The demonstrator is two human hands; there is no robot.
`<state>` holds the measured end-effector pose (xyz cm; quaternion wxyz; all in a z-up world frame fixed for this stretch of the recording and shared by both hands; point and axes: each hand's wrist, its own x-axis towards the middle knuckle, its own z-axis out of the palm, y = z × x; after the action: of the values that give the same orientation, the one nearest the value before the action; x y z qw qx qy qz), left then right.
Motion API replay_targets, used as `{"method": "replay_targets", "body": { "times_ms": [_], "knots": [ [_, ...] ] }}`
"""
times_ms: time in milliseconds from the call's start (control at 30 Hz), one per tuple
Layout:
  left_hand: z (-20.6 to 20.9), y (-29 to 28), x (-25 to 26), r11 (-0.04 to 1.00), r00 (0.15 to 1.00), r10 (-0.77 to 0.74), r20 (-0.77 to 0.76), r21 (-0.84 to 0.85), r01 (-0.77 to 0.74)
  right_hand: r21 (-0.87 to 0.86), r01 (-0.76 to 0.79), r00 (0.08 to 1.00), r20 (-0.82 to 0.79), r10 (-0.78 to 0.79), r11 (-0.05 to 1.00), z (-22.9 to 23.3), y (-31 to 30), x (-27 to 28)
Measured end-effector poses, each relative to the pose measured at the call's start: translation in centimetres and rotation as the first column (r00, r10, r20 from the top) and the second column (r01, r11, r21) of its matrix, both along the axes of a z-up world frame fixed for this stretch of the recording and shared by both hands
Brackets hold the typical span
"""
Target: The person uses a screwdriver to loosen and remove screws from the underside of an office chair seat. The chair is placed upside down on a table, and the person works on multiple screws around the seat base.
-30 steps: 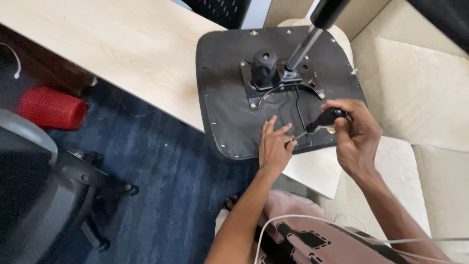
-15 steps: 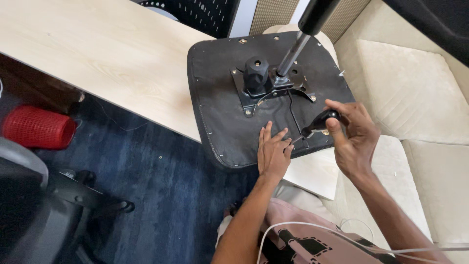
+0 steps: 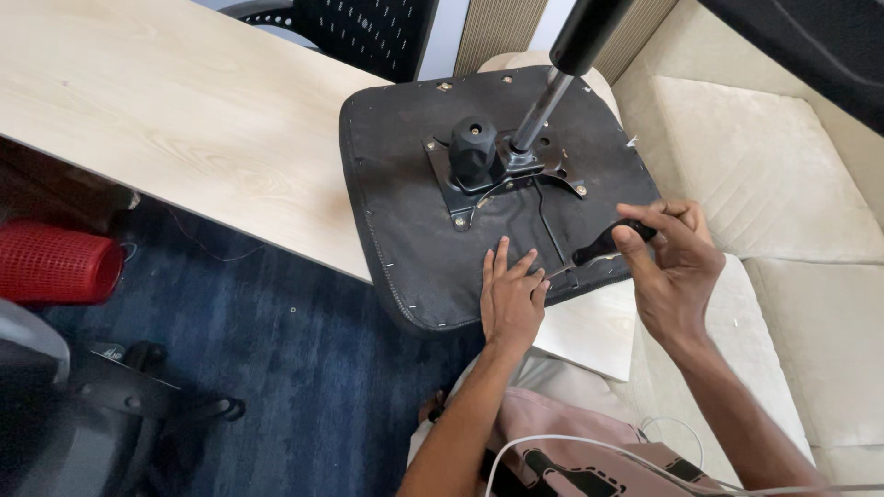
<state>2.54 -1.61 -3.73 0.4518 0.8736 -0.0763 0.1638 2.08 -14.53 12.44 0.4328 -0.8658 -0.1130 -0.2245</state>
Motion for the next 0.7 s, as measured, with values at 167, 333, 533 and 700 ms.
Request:
{"method": "replay_targets", "body": {
  "times_ms": [167, 333, 533, 700],
  "knots": [
    [0.3, 0.0, -0.2, 1.0, 0.999, 0.01, -0.03, 0.011, -0.01, 0.17, -0.207, 0.978, -0.005, 0.211, 0.964, 0.6, 0.1, -0.6],
    [0.3, -0.1, -0.1, 1.0, 0.999, 0.008, -0.037, 0.019, -0.007, 0.223, -0.32, 0.946, 0.02, 0.324, 0.921, 0.2, 0.0, 0.0],
    [0.2, 0.0, -0.2, 1.0, 1.0, 0.003, -0.031, 0.016, -0.003, 0.116, -0.24, 0.971, 0.031, 0.238, 0.964, -0.7, -0.4, 0.3],
    [0.1, -0.2, 0.0, 1.0, 0.999, 0.01, -0.044, 0.028, -0.008, 0.092, -0.208, 0.978, 0.003, 0.209, 0.974, -0.8, -0.6, 0.6]
  ]
}}
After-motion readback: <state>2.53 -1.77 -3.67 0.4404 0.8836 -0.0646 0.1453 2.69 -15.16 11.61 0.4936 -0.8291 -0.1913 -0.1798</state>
